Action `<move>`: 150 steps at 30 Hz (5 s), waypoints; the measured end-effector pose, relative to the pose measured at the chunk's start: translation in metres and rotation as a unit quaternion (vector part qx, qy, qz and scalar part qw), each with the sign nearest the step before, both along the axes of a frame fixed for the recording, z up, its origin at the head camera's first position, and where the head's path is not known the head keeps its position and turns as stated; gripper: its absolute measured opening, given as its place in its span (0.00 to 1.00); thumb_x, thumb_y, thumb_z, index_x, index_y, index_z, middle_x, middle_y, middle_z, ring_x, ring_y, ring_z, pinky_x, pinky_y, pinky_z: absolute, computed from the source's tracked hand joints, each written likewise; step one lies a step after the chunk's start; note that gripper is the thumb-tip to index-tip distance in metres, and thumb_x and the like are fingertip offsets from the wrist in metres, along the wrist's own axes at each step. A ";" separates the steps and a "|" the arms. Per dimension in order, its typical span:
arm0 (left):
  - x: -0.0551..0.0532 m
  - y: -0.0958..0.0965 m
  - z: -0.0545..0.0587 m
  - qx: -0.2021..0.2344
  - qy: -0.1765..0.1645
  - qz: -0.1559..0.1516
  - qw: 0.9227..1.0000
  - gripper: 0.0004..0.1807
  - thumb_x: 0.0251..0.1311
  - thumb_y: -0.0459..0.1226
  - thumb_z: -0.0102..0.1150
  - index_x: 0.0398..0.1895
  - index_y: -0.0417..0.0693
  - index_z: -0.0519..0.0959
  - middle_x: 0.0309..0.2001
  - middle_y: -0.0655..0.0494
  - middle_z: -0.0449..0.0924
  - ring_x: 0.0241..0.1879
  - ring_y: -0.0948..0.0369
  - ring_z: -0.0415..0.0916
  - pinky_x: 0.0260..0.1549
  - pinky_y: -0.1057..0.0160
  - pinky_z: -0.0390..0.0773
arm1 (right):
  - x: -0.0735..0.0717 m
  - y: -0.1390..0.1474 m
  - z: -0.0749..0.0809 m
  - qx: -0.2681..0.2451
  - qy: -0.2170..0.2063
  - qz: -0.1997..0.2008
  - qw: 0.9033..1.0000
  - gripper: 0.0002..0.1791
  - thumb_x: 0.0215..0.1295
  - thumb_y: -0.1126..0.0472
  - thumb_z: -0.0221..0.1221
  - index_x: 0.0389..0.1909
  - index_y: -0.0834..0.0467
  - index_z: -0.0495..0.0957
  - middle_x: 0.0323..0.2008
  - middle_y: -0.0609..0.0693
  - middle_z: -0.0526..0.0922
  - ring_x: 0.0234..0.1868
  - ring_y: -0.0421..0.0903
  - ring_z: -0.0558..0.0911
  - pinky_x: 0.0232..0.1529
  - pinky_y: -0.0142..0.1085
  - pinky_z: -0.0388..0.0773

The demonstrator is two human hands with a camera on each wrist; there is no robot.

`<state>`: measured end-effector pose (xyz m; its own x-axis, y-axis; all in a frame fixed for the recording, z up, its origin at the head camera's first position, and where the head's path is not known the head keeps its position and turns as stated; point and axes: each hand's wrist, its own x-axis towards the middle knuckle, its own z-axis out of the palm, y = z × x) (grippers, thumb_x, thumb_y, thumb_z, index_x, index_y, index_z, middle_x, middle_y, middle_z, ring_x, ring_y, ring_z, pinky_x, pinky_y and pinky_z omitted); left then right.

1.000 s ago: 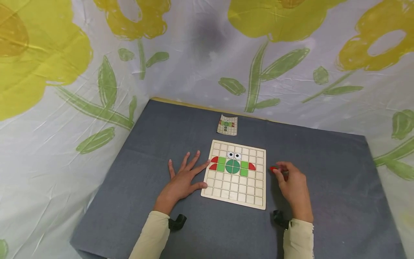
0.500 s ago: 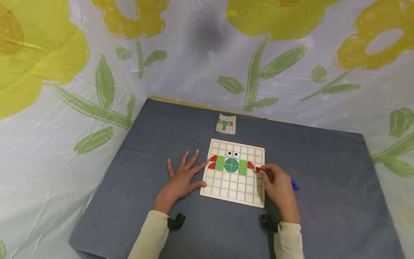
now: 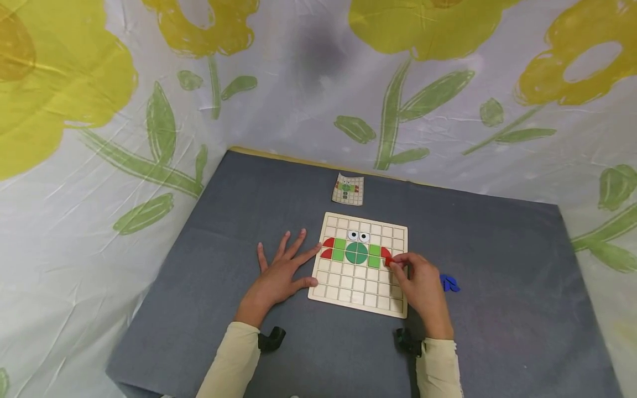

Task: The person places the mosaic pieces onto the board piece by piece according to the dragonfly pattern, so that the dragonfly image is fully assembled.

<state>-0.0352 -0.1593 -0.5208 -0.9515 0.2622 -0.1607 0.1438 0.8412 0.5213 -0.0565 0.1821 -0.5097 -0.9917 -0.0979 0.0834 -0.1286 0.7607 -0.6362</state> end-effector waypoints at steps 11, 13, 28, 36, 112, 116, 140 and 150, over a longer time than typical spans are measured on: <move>0.000 0.000 -0.002 0.005 0.010 -0.002 1.000 0.49 0.59 0.62 0.68 0.84 0.73 0.60 0.87 0.57 0.40 0.86 0.44 0.30 0.67 0.20 0.17 | 0.000 -0.004 -0.001 -0.004 -0.028 0.009 1.000 0.09 0.72 0.61 0.69 0.50 0.56 0.84 0.33 0.48 0.84 0.23 0.44 0.71 0.22 0.34 0.66; 0.000 -0.001 -0.002 0.004 0.011 -0.002 1.000 0.49 0.59 0.62 0.68 0.84 0.73 0.60 0.87 0.57 0.40 0.86 0.44 0.30 0.67 0.20 0.17 | -0.001 -0.004 -0.001 -0.002 -0.027 0.008 1.000 0.09 0.72 0.61 0.69 0.50 0.56 0.85 0.33 0.49 0.85 0.23 0.44 0.71 0.22 0.34 0.66; 0.000 -0.001 -0.002 0.002 0.010 -0.003 1.000 0.49 0.59 0.62 0.68 0.84 0.73 0.60 0.87 0.57 0.40 0.86 0.44 0.29 0.67 0.20 0.17 | 0.000 -0.008 0.001 0.010 -0.026 0.016 0.999 0.07 0.71 0.59 0.70 0.46 0.57 0.88 0.34 0.50 0.83 0.26 0.44 0.72 0.24 0.34 0.68; 0.000 -0.001 -0.002 0.003 0.007 -0.005 1.000 0.49 0.59 0.63 0.67 0.84 0.74 0.59 0.87 0.58 0.39 0.86 0.45 0.29 0.67 0.21 0.16 | 0.003 -0.009 0.001 0.017 -0.025 0.008 1.000 0.09 0.71 0.58 0.71 0.46 0.57 0.89 0.35 0.50 0.82 0.27 0.45 0.72 0.25 0.35 0.68; 0.001 -0.001 -0.002 0.007 0.007 -0.002 1.000 0.49 0.59 0.63 0.67 0.84 0.74 0.59 0.87 0.58 0.40 0.86 0.45 0.29 0.67 0.21 0.16 | 0.023 0.065 0.010 0.060 0.023 -0.111 0.992 0.14 0.72 0.60 0.69 0.54 0.63 0.86 0.52 0.63 0.85 0.56 0.66 0.81 0.59 0.63 0.75; 0.000 0.000 -0.002 0.004 0.003 -0.001 1.000 0.49 0.59 0.63 0.67 0.84 0.74 0.59 0.87 0.58 0.39 0.86 0.45 0.29 0.67 0.21 0.16 | 0.025 0.075 0.009 0.074 0.012 -0.089 0.993 0.16 0.70 0.62 0.71 0.54 0.64 0.85 0.55 0.66 0.83 0.59 0.68 0.77 0.61 0.65 0.71; 0.000 0.002 0.000 -0.006 -0.003 0.003 1.000 0.50 0.58 0.62 0.69 0.84 0.74 0.59 0.87 0.57 0.39 0.86 0.45 0.29 0.68 0.20 0.17 | 0.018 0.075 0.000 0.072 0.018 -0.069 0.995 0.17 0.67 0.63 0.71 0.54 0.64 0.83 0.52 0.66 0.83 0.55 0.67 0.80 0.57 0.64 0.75; 0.000 0.001 -0.001 0.000 0.005 0.002 1.000 0.49 0.58 0.62 0.68 0.83 0.74 0.60 0.87 0.58 0.40 0.86 0.45 0.29 0.68 0.20 0.18 | 0.015 0.032 0.004 0.046 0.031 -0.006 0.998 0.18 0.68 0.61 0.71 0.56 0.61 0.83 0.53 0.60 0.83 0.57 0.61 0.81 0.56 0.61 0.79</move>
<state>-0.0348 -0.1584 -0.5216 -0.9540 0.2593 -0.1506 0.1468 0.8418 0.5195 -0.0416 0.2140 -0.5062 -0.9860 -0.0967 0.1361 -0.1567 0.8171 -0.5548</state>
